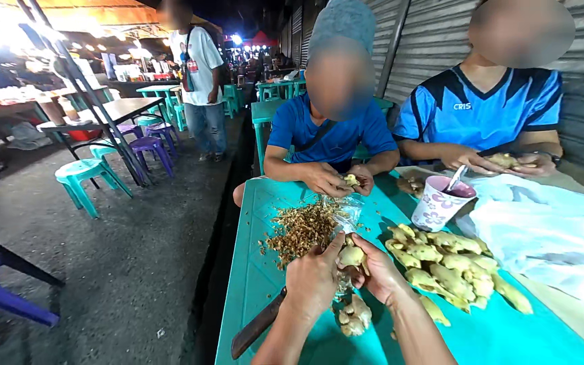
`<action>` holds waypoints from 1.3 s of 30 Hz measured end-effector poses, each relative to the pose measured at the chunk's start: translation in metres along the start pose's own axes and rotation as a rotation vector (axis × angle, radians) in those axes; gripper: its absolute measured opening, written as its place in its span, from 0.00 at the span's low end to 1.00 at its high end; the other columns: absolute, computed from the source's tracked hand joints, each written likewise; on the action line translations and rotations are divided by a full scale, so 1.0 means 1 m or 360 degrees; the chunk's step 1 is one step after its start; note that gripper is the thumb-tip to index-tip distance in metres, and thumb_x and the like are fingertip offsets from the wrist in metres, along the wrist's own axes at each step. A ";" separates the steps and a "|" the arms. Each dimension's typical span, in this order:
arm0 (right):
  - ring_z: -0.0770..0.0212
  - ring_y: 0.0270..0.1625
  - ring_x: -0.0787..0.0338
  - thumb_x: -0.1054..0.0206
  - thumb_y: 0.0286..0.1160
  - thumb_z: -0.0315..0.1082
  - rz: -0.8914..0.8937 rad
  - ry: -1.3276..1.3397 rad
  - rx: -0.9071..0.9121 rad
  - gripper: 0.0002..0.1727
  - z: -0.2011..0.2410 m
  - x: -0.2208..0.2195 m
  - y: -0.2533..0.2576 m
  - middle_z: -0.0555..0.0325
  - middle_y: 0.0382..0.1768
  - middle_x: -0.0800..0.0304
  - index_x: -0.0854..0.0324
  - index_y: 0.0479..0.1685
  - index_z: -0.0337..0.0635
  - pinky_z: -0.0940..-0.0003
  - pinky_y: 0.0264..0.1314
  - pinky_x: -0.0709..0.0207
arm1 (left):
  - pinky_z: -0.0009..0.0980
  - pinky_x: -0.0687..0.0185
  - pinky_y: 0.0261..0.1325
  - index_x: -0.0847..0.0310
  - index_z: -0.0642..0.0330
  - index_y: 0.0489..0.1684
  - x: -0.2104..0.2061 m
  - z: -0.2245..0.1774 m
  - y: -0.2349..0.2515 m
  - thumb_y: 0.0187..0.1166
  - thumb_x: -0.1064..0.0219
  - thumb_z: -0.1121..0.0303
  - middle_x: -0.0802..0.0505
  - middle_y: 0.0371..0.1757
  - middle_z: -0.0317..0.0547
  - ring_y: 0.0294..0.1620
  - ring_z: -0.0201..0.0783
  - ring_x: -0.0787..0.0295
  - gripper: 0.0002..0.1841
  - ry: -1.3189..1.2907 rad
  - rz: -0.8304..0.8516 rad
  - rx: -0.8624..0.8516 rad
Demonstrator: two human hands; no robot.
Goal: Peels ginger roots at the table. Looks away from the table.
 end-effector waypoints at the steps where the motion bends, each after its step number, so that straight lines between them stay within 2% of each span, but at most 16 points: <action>1: 0.69 0.09 0.32 0.61 0.96 0.50 0.0013 -0.0035 0.0002 0.26 0.000 0.000 0.000 0.57 0.18 0.20 0.22 0.46 0.43 0.77 0.09 0.38 | 0.56 0.13 0.50 0.42 0.18 0.92 0.000 0.000 0.000 0.94 0.52 0.58 0.07 0.60 0.53 0.50 0.56 0.06 0.28 0.0005 0.0007 -0.0004; 4: 0.73 0.08 0.36 0.63 0.96 0.51 0.0075 -0.0103 -0.0013 0.26 -0.003 -0.001 0.002 0.60 0.17 0.22 0.23 0.46 0.45 0.80 0.08 0.43 | 0.56 0.13 0.51 0.40 0.16 0.90 -0.002 0.001 0.003 0.93 0.51 0.61 0.08 0.62 0.54 0.51 0.56 0.06 0.29 0.0026 0.0037 0.0027; 9: 0.73 0.07 0.38 0.64 0.95 0.53 0.0136 0.0011 -0.0172 0.28 -0.012 -0.011 0.001 0.61 0.13 0.27 0.24 0.39 0.45 0.80 0.07 0.43 | 0.56 0.12 0.53 0.35 0.19 0.89 0.002 0.008 0.007 0.94 0.53 0.61 0.08 0.62 0.56 0.51 0.57 0.06 0.27 -0.0068 -0.0062 0.0097; 12: 0.73 0.07 0.38 0.67 0.95 0.55 0.0187 0.0097 -0.0183 0.30 -0.012 -0.012 0.002 0.59 0.16 0.23 0.23 0.42 0.45 0.80 0.08 0.44 | 0.56 0.13 0.57 0.36 0.21 0.90 0.009 0.016 0.006 0.95 0.55 0.59 0.08 0.63 0.55 0.55 0.56 0.07 0.26 -0.0130 -0.0024 0.0148; 15: 0.74 0.07 0.38 0.71 0.94 0.53 0.0226 0.0223 -0.0120 0.32 -0.007 -0.005 0.005 0.59 0.20 0.19 0.22 0.45 0.44 0.82 0.07 0.45 | 0.57 0.14 0.56 0.38 0.23 0.91 0.010 0.016 0.004 0.96 0.55 0.57 0.08 0.62 0.55 0.55 0.56 0.07 0.25 -0.0061 0.0023 0.0126; 16: 0.75 0.07 0.39 0.71 0.93 0.52 0.0227 0.0252 -0.0117 0.32 -0.006 -0.003 0.004 0.59 0.20 0.20 0.22 0.43 0.44 0.82 0.06 0.45 | 0.57 0.13 0.55 0.38 0.24 0.92 0.008 0.014 0.003 0.96 0.55 0.57 0.08 0.62 0.55 0.54 0.57 0.07 0.26 -0.0031 0.0029 0.0090; 19: 0.75 0.06 0.40 0.64 0.94 0.48 0.0138 0.0211 -0.0133 0.27 -0.004 0.001 0.003 0.63 0.12 0.29 0.24 0.34 0.46 0.82 0.05 0.45 | 0.59 0.14 0.53 0.44 0.21 0.94 0.002 0.008 0.003 0.95 0.55 0.57 0.08 0.61 0.55 0.53 0.58 0.07 0.27 0.0042 0.0097 0.0016; 22: 0.75 0.06 0.41 0.60 0.95 0.47 0.0090 0.0126 -0.0132 0.24 -0.003 0.004 0.003 0.64 0.12 0.30 0.24 0.36 0.45 0.83 0.05 0.47 | 0.59 0.14 0.55 0.47 0.22 0.95 -0.001 0.006 0.003 0.96 0.55 0.55 0.08 0.62 0.55 0.55 0.58 0.07 0.27 0.0032 0.0157 -0.0021; 27: 0.76 0.06 0.43 0.61 0.96 0.46 0.0038 -0.0024 -0.0099 0.25 -0.001 0.005 0.001 0.65 0.11 0.32 0.25 0.34 0.46 0.83 0.06 0.49 | 0.59 0.15 0.57 0.46 0.21 0.94 -0.003 0.007 0.005 0.96 0.56 0.57 0.08 0.63 0.54 0.57 0.58 0.08 0.28 0.0024 0.0201 -0.0028; 30: 0.76 0.06 0.42 0.63 0.95 0.47 0.0092 0.0045 -0.0163 0.25 -0.005 0.002 0.002 0.62 0.14 0.25 0.24 0.38 0.45 0.83 0.05 0.49 | 0.59 0.14 0.54 0.38 0.20 0.91 -0.002 0.013 0.008 0.94 0.52 0.60 0.08 0.60 0.56 0.54 0.59 0.07 0.27 -0.0023 0.0056 0.0004; 32: 0.76 0.06 0.41 0.64 0.95 0.47 0.0129 0.0124 -0.0179 0.25 -0.007 -0.002 0.001 0.59 0.17 0.20 0.23 0.39 0.45 0.83 0.05 0.49 | 0.59 0.14 0.56 0.38 0.20 0.91 0.000 0.017 0.009 0.94 0.51 0.59 0.08 0.62 0.55 0.55 0.58 0.07 0.27 -0.0048 0.0041 0.0021; 36: 0.76 0.06 0.41 0.63 0.95 0.46 0.0081 0.0076 -0.0094 0.25 -0.004 0.002 0.004 0.62 0.15 0.24 0.23 0.39 0.45 0.83 0.06 0.49 | 0.60 0.16 0.61 0.46 0.25 0.95 0.002 0.014 0.005 0.96 0.56 0.57 0.08 0.64 0.55 0.60 0.58 0.08 0.27 -0.0043 0.0184 -0.0002; 39: 0.76 0.08 0.44 0.59 0.95 0.44 -0.0018 -0.0156 0.0011 0.23 0.000 0.007 0.003 0.65 0.13 0.29 0.22 0.37 0.46 0.82 0.08 0.51 | 0.62 0.16 0.62 0.48 0.26 0.96 -0.003 0.010 0.004 0.96 0.57 0.55 0.09 0.65 0.57 0.60 0.60 0.08 0.28 -0.0018 0.0264 -0.0023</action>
Point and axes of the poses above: each hand's wrist, its own y-axis towards the middle knuckle, its own x-axis out of the back of the hand, z = x × y, the point moved 6 cm from there along y, towards the middle knuckle
